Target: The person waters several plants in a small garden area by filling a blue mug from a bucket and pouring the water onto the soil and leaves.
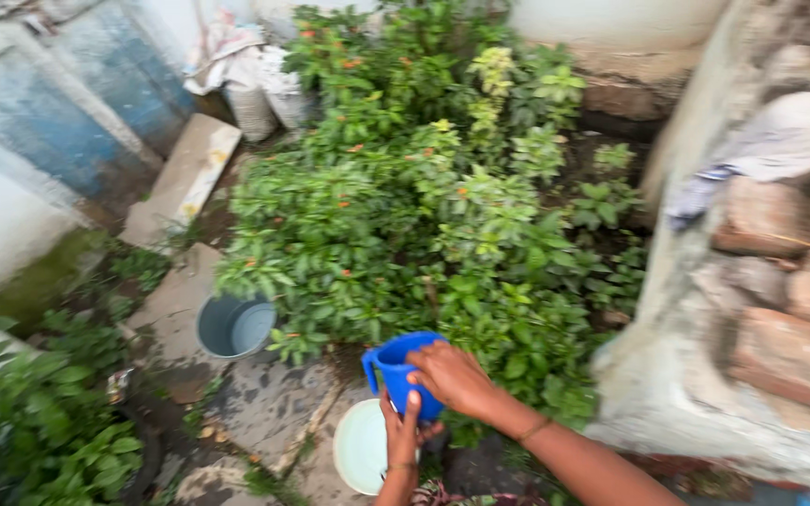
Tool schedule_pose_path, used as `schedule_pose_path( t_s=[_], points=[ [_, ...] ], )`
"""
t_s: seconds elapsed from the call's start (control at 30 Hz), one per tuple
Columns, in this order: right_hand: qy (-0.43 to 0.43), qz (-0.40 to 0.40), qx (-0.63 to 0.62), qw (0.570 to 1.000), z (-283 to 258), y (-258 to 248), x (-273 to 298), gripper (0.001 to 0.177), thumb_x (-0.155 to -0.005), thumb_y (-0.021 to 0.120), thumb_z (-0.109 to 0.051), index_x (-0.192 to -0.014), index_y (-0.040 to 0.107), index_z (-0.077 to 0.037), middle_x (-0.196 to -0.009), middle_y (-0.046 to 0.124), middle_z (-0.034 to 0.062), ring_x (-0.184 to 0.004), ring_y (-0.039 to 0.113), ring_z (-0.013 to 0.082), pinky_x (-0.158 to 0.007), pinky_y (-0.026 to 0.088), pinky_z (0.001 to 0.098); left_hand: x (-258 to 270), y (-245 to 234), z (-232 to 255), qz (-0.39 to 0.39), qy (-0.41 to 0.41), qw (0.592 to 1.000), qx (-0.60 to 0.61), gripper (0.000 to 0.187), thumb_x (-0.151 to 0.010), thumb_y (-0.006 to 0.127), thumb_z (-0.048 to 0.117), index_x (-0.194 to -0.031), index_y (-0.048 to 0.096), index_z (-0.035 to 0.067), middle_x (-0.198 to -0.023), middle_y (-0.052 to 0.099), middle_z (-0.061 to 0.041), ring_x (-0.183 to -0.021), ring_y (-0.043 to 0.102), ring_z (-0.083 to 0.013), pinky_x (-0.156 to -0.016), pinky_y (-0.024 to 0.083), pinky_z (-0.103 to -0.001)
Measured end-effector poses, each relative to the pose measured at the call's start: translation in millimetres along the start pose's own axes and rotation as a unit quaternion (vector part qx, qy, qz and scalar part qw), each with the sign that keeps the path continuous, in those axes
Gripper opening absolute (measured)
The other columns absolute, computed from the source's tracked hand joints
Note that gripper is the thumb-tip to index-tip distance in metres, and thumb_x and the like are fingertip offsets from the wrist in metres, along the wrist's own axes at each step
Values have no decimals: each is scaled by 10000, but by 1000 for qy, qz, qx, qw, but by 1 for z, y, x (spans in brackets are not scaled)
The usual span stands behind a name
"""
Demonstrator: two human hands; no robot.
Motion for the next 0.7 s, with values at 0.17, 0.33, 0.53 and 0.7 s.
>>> schedule_pose_path(
  t_s=[0.17, 0.33, 0.53, 0.7],
  points=[
    [-22, -59, -17, 998, -27, 76, -29, 215, -924, 663, -253, -1044, 674, -75, -942, 703, 150, -974, 647, 382, -803, 523, 544, -29, -91, -50, 27, -41, 998, 40, 1028, -726, 772, 492, -1534, 178, 266, -1413, 517, -160, -1159, 664, -344, -674, 671, -480],
    [16, -138, -26, 990, -36, 154, -53, 283, -936, 646, -239, -1186, 649, -105, -994, 711, 177, -987, 659, 401, -819, 528, 553, -35, -158, -79, 61, -97, 992, 41, 959, -763, 796, 486, -1535, 286, 236, -1380, 585, -180, -1077, 699, -342, -628, 631, -429],
    [88, -234, -31, 968, -8, 258, -64, 306, -907, 659, -267, -1178, 671, -124, -1034, 707, 182, -1035, 657, 389, -886, 532, 542, -29, -199, -80, 101, -135, 985, 42, 1046, -728, 858, 381, -1560, 236, 259, -1396, 573, -161, -1059, 700, -355, -688, 628, -451],
    [40, -268, -88, 958, 32, 330, -64, 326, -885, 665, -293, -1153, 671, -107, -1063, 721, 189, -1051, 674, 387, -920, 535, 517, -44, -224, -87, 147, -164, 975, 31, 1193, -690, 922, 331, -1592, 147, 241, -1433, 553, -181, -1141, 677, -367, -772, 579, -470]
  ],
)
Point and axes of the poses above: each hand's wrist, its own x-axis away from the middle knuckle, its own y-axis out of the palm, z = x × y, the point moved 1 cm from there along -x, towards the middle knuckle
